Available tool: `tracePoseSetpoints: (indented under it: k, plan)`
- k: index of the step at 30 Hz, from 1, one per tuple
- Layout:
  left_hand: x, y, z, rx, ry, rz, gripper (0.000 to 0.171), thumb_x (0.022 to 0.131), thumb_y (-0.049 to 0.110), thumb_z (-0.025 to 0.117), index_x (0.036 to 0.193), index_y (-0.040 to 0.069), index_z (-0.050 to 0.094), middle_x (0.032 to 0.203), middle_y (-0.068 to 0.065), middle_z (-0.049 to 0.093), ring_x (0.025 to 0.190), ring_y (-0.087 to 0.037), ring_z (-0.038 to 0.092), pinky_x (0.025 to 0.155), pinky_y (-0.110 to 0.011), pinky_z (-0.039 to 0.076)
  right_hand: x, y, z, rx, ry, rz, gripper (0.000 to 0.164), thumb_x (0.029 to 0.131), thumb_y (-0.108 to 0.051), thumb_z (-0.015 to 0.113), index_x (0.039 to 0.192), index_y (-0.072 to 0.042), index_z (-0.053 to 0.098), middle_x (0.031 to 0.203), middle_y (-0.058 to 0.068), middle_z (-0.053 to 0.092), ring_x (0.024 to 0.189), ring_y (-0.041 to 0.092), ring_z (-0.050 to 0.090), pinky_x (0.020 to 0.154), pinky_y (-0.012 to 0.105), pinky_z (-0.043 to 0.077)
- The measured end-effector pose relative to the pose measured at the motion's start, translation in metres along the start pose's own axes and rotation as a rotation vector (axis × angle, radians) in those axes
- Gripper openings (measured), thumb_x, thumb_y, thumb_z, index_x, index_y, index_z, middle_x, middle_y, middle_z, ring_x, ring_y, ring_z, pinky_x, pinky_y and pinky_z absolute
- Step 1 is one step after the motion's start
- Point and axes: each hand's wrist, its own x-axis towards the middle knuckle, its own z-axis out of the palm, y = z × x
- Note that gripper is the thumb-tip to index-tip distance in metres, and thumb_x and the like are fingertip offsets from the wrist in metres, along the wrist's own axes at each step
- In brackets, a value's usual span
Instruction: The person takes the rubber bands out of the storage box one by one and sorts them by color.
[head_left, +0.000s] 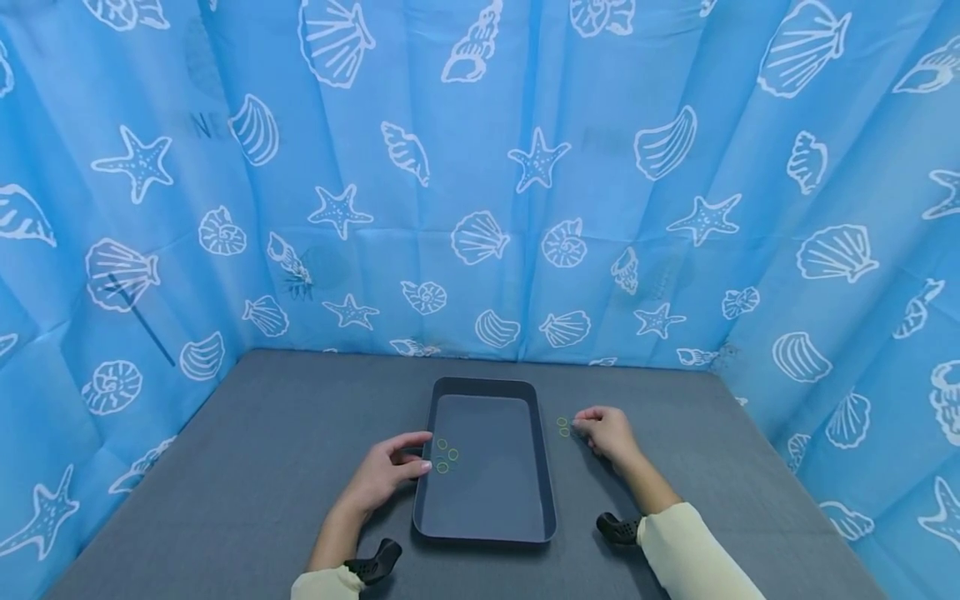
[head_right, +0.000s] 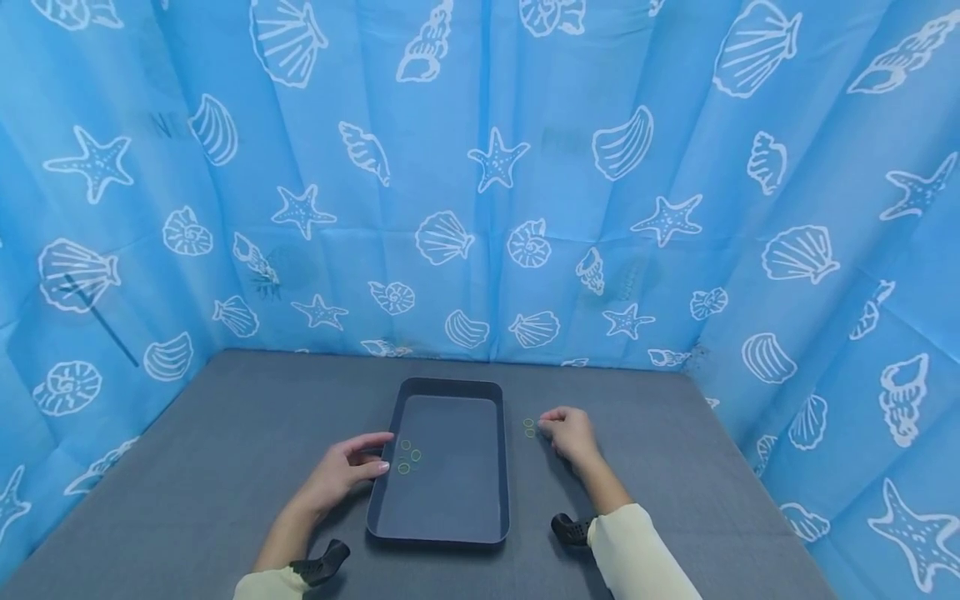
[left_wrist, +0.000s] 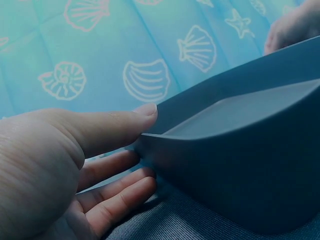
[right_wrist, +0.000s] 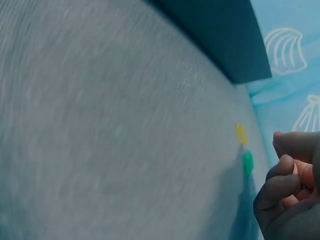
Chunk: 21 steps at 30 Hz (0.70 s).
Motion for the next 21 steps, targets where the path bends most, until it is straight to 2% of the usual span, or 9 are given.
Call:
tracePoseSetpoints:
  k: [7, 12, 21]
  plan:
    - [0.001, -0.001, 0.000, -0.002, -0.006, 0.000, 0.046, 0.089, 0.017, 0.072, 0.133, 0.009, 0.060, 0.133, -0.014, 0.054, 0.101, -0.023, 0.060, 0.084, -0.041, 0.051, 0.004, -0.020, 0.009, -0.061, 0.029, -0.075, 0.011, 0.093, -0.009, 0.064, 0.093, 0.001, 0.068, 0.081, 0.008, 0.061, 0.066, 0.018, 0.050, 0.056, 0.031, 0.041]
    - [0.001, -0.002, 0.000, -0.001, -0.008, 0.003, 0.046, 0.089, 0.016, 0.072, 0.133, 0.009, 0.060, 0.133, -0.015, 0.053, 0.101, -0.023, 0.060, 0.085, -0.041, 0.051, 0.009, -0.037, 0.019, -0.096, 0.019, -0.111, 0.009, 0.092, -0.009, 0.066, 0.092, 0.001, 0.068, 0.086, 0.008, 0.064, 0.074, 0.020, 0.053, 0.062, 0.032, 0.043]
    - [0.000, -0.001, -0.001, -0.006, -0.009, 0.004, 0.047, 0.089, 0.017, 0.073, 0.132, 0.010, 0.060, 0.135, -0.016, 0.052, 0.103, -0.024, 0.060, 0.086, -0.042, 0.051, 0.017, -0.067, 0.037, -0.077, 0.014, -0.158, 0.007, 0.090, -0.008, 0.068, 0.091, -0.001, 0.068, 0.081, 0.007, 0.063, 0.069, 0.018, 0.054, 0.060, 0.031, 0.045]
